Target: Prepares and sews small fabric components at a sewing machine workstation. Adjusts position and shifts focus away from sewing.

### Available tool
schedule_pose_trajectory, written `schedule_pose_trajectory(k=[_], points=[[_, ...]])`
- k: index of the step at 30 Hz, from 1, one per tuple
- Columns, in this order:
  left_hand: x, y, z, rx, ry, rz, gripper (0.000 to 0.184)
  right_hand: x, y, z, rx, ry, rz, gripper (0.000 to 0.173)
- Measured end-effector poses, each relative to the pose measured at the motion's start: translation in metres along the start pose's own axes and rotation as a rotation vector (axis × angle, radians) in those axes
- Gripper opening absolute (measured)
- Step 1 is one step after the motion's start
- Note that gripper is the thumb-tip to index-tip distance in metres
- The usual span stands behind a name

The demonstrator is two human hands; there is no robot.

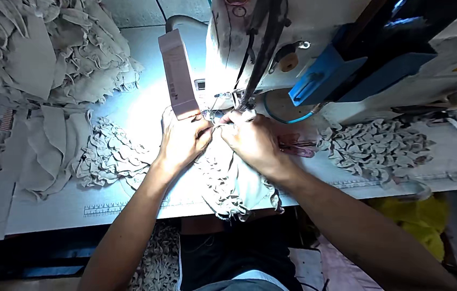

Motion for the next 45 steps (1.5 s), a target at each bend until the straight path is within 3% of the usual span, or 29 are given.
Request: schedule_pose_trajectory(k=[5,8,12,17,19,23,25,30,33,38,42,45], points=[[-0.002,-0.002,0.001,-0.006,-0.007,0.000,0.024,-0.003,-0.001,0.002,0.005,0.027,0.010,0.027],[0.004,-0.002,0.003,0.033,0.008,0.035,0.021,-0.005,-0.005,0.001,0.008,0.044,-0.001,0.015],[-0.002,-0.003,0.002,0.054,-0.023,0.002,0.024,-0.016,-0.015,0.004,0.209,0.109,-0.092,0.014],[-0.002,-0.008,0.009,0.113,-0.017,-0.017,0.029,-0.023,-0.009,0.007,0.081,-0.143,0.168,0.032],[-0.004,-0.008,0.008,0.097,-0.013,-0.018,0.031,-0.022,-0.008,0.014,0.151,-0.056,0.151,0.030],[-0.003,-0.001,-0.005,-0.099,-0.119,-0.056,0.031,-0.012,-0.014,0.035,0.339,0.313,-0.019,0.018],[-0.002,0.002,-0.010,-0.163,-0.167,-0.061,0.030,-0.009,-0.016,0.040,0.360,0.371,0.010,0.018],[0.001,-0.003,0.000,0.075,-0.066,0.001,0.032,-0.009,-0.021,0.037,0.235,0.220,0.296,0.024],[0.003,-0.009,0.005,0.055,0.042,0.123,0.034,-0.006,-0.020,0.024,0.214,0.146,0.291,0.026],[0.008,-0.002,0.000,-0.007,-0.025,0.048,0.033,0.011,-0.013,0.016,0.100,0.107,0.149,0.017],[0.005,-0.003,0.001,-0.014,-0.019,0.051,0.034,0.018,-0.006,0.002,0.005,0.005,0.117,0.023],[0.004,-0.004,0.003,0.007,-0.005,0.048,0.033,0.016,-0.007,-0.007,-0.025,-0.062,0.140,0.037]])
Point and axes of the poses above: each hand's wrist, its own x-axis away from the middle knuckle, its own y-axis out of the back of the hand, z = x × y, the point moved 9 cm from there along -x, towards the middle knuckle, and after that the axes turned 9 degrees about -x, right-handed, at the moved point
